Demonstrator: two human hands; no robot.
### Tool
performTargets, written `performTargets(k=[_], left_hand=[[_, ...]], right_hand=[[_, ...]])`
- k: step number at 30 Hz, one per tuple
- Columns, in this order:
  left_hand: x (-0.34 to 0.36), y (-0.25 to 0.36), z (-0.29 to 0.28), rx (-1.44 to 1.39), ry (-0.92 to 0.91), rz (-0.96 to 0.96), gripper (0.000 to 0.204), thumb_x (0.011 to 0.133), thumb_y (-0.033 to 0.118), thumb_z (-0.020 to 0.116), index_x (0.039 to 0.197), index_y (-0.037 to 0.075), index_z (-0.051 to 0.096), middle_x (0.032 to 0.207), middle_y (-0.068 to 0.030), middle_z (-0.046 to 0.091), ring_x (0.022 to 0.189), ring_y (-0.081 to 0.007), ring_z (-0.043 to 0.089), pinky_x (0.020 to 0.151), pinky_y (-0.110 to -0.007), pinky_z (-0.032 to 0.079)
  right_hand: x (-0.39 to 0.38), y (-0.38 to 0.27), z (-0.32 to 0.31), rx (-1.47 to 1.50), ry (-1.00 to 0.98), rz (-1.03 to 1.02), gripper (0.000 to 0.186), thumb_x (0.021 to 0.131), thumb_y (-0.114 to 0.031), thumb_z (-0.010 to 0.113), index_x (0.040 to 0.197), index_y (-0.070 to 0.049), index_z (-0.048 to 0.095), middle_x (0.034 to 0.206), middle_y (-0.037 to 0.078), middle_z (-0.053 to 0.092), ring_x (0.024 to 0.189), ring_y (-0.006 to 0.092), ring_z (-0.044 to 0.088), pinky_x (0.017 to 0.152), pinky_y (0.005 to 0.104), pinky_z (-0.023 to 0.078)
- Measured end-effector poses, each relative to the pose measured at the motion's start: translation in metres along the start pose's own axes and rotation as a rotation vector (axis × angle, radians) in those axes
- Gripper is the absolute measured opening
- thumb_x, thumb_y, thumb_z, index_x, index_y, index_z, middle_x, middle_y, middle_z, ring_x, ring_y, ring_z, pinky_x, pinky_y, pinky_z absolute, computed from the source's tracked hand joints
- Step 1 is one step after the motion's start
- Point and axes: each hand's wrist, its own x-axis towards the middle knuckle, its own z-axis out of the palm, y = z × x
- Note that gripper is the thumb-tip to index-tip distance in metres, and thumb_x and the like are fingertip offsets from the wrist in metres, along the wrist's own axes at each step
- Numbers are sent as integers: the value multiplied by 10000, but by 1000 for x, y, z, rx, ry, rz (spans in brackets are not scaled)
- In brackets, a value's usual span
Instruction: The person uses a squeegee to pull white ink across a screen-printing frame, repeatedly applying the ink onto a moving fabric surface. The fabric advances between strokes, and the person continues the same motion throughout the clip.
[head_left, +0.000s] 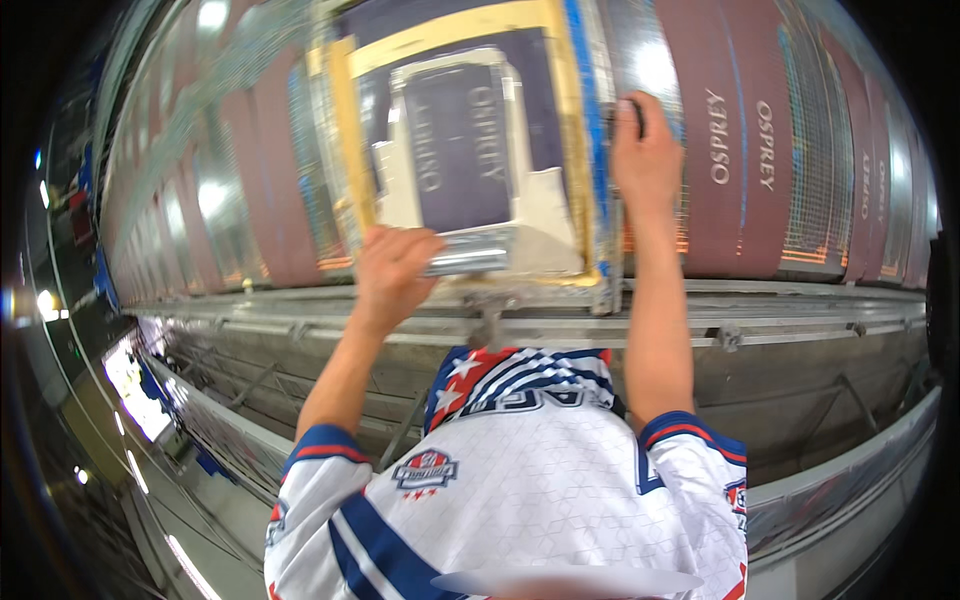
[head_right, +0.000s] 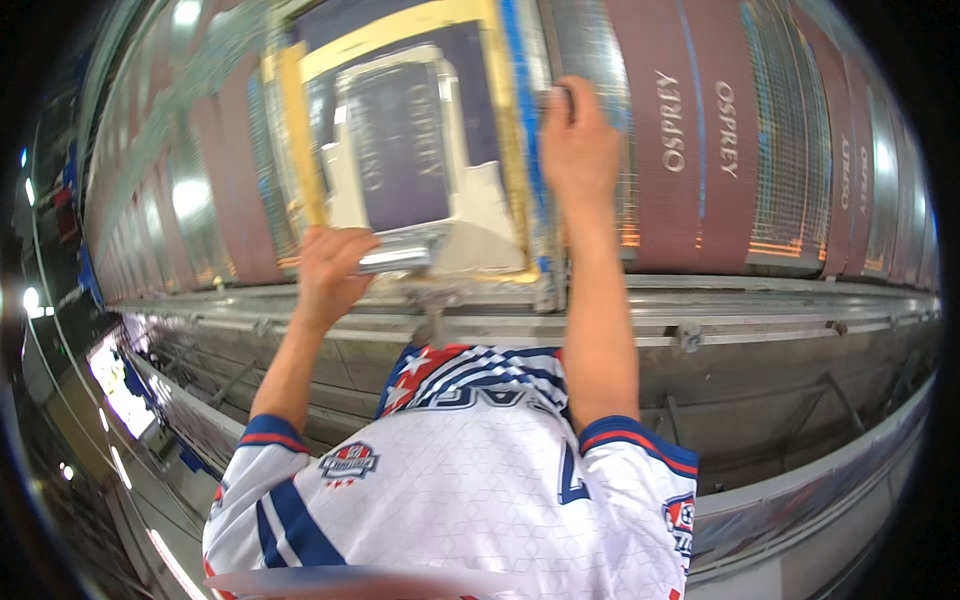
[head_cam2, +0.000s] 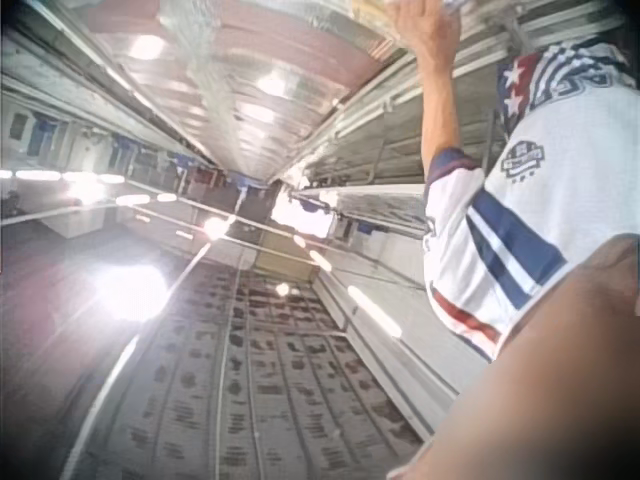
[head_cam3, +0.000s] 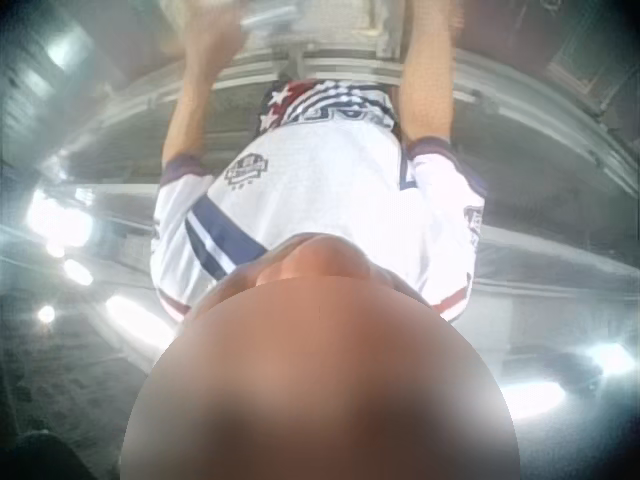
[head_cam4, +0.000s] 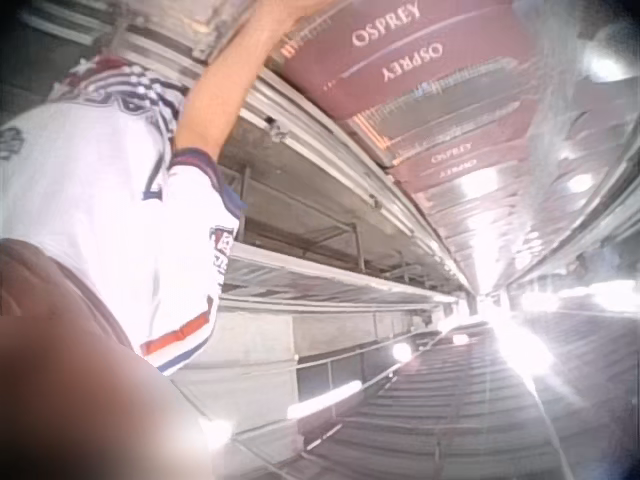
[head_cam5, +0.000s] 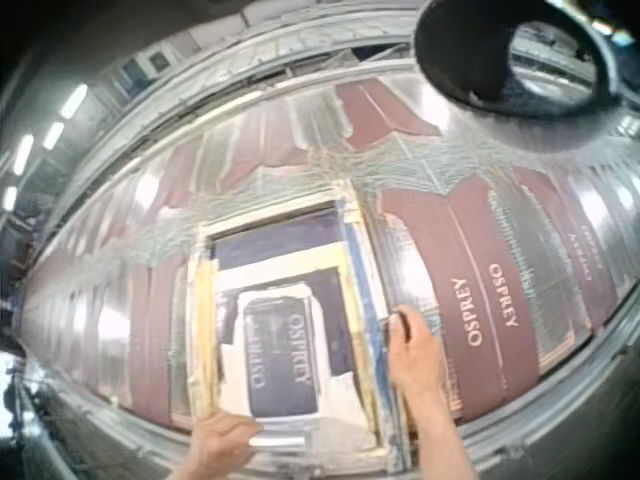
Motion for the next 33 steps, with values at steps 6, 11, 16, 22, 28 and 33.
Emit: performTargets(k=[6,11,16,22,28,33], left_hand=[[-47,6,19,-69,-14,28,407,563,79,822,945,128,691,919,-16,715,814,-217,657,774,-382,423],[-38,-9,27,-76,-53,49,350,589,133,833,897,127,668,858,-15,693,784,-218,647,781,-379,409],[9,-40,33,-32,-2,94,297,629,187,838,854,135,651,819,-24,672,802,-219,650,794,-385,395],[116,-102,18,43,124,98,203,661,192,827,801,134,692,786,-33,700,747,-253,659,710,-402,394],[156,-111,-18,-27,-5,14,202,678,221,849,795,110,727,767,-68,712,703,-321,646,699,-418,466],[178,-124,-14,-18,-45,-8,266,649,247,876,850,124,752,752,-77,708,720,-316,641,735,-411,446]], right_hand=[[5,21,13,-107,47,-75,300,1015,-356,538,1207,-152,645,841,172,707,787,360,698,726,453,520],[6,22,15,-144,32,-54,310,1015,-349,539,1210,-130,643,868,164,705,783,348,688,757,441,518],[3,16,10,-167,-19,-31,307,1008,-353,550,1188,-125,650,953,178,710,862,366,693,786,438,522],[22,-8,-11,-437,-204,-26,310,958,-343,637,1176,-128,688,1045,187,713,984,381,681,832,451,526],[53,-72,0,-179,-329,-494,406,873,-365,743,1147,-69,697,1110,200,703,1072,381,648,871,453,526],[78,-128,54,-232,-718,-598,402,802,-323,772,1076,-39,695,985,200,719,937,380,686,845,446,550]])
